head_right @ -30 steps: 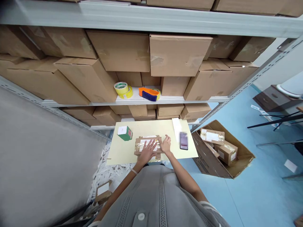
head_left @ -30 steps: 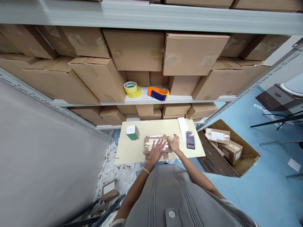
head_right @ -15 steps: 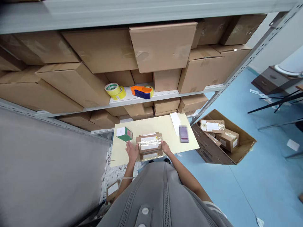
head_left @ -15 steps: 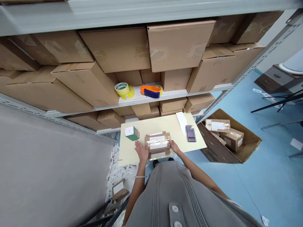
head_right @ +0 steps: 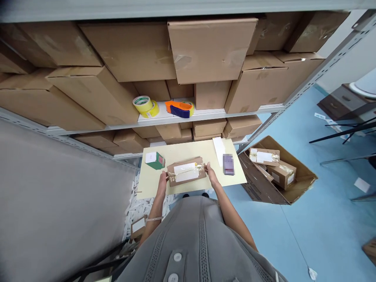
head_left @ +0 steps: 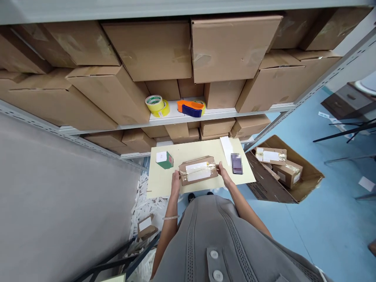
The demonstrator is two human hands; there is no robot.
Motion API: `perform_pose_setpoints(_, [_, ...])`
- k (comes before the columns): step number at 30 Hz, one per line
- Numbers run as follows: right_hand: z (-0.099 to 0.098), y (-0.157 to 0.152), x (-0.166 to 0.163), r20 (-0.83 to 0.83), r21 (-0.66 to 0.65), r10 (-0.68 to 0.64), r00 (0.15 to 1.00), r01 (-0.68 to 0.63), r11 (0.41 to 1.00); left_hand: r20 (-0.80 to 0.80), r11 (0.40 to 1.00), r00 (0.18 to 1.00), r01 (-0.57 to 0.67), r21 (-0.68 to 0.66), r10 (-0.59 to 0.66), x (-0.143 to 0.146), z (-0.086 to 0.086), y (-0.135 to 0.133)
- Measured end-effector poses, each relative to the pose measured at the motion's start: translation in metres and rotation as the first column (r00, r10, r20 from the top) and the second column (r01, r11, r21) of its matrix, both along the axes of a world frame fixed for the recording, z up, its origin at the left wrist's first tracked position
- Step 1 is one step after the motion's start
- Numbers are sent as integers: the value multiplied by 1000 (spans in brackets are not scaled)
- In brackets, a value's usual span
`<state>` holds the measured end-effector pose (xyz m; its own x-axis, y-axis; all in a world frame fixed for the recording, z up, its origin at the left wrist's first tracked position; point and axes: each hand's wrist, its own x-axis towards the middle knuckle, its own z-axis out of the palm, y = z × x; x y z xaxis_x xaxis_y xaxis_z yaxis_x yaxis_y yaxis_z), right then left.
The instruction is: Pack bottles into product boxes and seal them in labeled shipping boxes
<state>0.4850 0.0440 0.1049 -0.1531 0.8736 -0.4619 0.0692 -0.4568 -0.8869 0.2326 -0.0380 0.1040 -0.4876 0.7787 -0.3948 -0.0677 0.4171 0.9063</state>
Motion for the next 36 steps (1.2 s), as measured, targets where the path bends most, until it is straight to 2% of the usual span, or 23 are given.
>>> perform_pose_setpoints(2, [16,5,3,-41,89,-44,998,47,995,88,996,996,-36,86,28,-2,10,4])
perform_pose_setpoints(5, [35,13,7,-111,196,-88,990,109,974,159,987,987,-60,147,36,0,24,10])
perform_pose_setpoints(10, [55,17,12,-190,346,-111,976,172,922,181,976,981,29,216,-69,4,41,14])
perform_pose_setpoints(13, [59,16,15,-200,415,-115,973,190,890,173,956,981,35,292,-89,3,42,14])
perform_pose_setpoints(17, [55,15,19,-249,457,-136,959,240,857,187,932,980,-10,362,-62,1,34,17])
perform_pose_setpoints(21, [49,17,23,-188,430,-157,970,225,874,193,931,979,-8,365,-67,4,19,17])
perform_pose_setpoints(26, [32,14,25,-109,375,-77,991,113,920,158,946,987,-10,323,-43,4,-2,15])
perform_pose_setpoints(31, [8,6,21,25,145,-13,1000,9,989,194,973,979,8,232,-54,-1,-15,9])
perform_pose_setpoints(34, [-2,4,17,56,6,17,998,-18,1000,173,981,983,30,191,-64,-2,-22,7])
perform_pose_setpoints(36, [-6,3,13,88,-36,59,994,-56,998,125,984,990,45,174,-67,-1,-26,6])
